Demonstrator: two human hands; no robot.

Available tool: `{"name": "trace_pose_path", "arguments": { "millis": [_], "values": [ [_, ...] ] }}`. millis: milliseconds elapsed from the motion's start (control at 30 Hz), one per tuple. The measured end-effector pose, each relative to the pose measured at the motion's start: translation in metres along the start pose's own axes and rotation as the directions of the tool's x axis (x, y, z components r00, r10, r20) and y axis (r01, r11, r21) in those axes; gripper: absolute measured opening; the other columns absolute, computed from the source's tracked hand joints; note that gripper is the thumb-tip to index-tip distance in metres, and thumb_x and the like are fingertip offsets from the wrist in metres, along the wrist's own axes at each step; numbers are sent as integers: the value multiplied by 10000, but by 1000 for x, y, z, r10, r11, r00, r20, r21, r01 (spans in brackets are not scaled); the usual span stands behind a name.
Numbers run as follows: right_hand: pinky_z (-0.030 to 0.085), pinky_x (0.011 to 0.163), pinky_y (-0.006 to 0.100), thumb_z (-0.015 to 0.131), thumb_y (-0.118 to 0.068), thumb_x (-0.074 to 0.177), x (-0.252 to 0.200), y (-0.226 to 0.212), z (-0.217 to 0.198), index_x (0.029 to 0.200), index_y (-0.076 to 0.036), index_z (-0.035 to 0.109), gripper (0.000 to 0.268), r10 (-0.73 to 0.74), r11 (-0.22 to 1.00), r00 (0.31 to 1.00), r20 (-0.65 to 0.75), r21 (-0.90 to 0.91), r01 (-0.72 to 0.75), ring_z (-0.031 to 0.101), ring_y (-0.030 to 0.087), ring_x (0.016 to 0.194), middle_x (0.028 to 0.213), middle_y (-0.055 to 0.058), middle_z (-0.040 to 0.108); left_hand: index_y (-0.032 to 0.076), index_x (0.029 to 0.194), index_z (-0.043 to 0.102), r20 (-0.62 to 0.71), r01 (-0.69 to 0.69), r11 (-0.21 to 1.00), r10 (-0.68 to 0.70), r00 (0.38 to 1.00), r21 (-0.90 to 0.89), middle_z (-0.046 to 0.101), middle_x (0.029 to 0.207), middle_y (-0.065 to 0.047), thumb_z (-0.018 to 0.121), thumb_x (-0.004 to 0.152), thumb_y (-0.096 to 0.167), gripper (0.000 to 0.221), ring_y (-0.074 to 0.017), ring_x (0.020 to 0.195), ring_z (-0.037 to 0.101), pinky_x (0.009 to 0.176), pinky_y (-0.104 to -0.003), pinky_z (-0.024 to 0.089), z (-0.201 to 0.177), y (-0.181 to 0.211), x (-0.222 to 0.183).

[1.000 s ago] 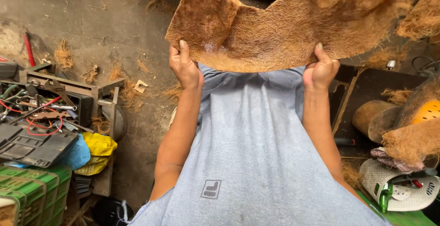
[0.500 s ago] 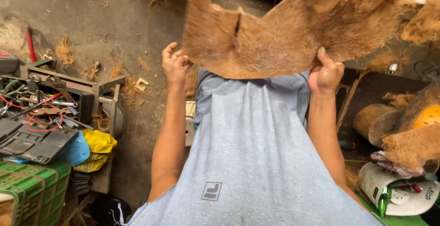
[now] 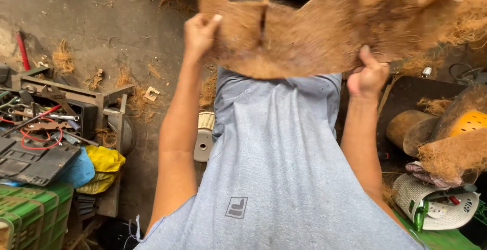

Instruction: The person is manually shaping and trimming a piece of coarse fiber matting, likely for use as a shoe component or padding.

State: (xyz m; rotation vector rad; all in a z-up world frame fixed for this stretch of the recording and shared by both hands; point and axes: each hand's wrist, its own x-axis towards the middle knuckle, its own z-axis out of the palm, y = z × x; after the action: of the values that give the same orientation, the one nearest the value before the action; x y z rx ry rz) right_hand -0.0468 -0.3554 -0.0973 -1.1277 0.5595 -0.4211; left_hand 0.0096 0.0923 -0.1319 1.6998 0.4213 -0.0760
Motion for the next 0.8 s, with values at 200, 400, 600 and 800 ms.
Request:
{"name": "trace_pose_path", "arguments": {
  "millis": [200, 400, 600, 800],
  "values": [
    [664, 918, 420, 785, 149, 743, 8, 0, -8, 893, 89, 773, 162, 79, 996, 990, -116, 53, -74, 754, 269, 900, 980, 163, 778, 70, 982, 738, -21, 99, 873, -124, 992, -477, 757, 943, -37, 786, 899, 96, 99, -167, 860, 709, 793, -352, 619, -26, 13, -24],
    [623, 795, 376, 845, 15, 840, 8, -1, -5, 607, -170, 588, 393, 224, 974, 962, -156, 61, -217, 689, 181, 766, 741, 21, 674, 90, 1042, 675, -86, 73, 897, -122, 989, -436, 697, 1001, -16, 859, 846, 189, 287, -135, 933, 637, 1009, -336, 522, -36, 21, -34],
    [624, 878, 489, 781, -12, 865, 23, -19, 22, 692, -127, 591, 282, 212, 975, 976, -45, 73, -209, 705, 283, 887, 871, 96, 702, 234, 703, 270, -126, -40, 899, -17, 992, -436, 622, 913, -6, 849, 890, 171, 612, -129, 917, 610, 911, -351, 523, -55, 35, -35],
    [557, 632, 341, 647, 7, 990, 65, -27, 26, 1206, -150, 682, 269, 265, 954, 949, 170, 97, -284, 700, 219, 853, 1000, 31, 736, 245, 693, 316, -136, -34, 883, -34, 990, -467, 536, 764, 58, 848, 910, 86, 597, -118, 811, 517, 893, -350, 447, -79, 51, -35]
  ]
}}
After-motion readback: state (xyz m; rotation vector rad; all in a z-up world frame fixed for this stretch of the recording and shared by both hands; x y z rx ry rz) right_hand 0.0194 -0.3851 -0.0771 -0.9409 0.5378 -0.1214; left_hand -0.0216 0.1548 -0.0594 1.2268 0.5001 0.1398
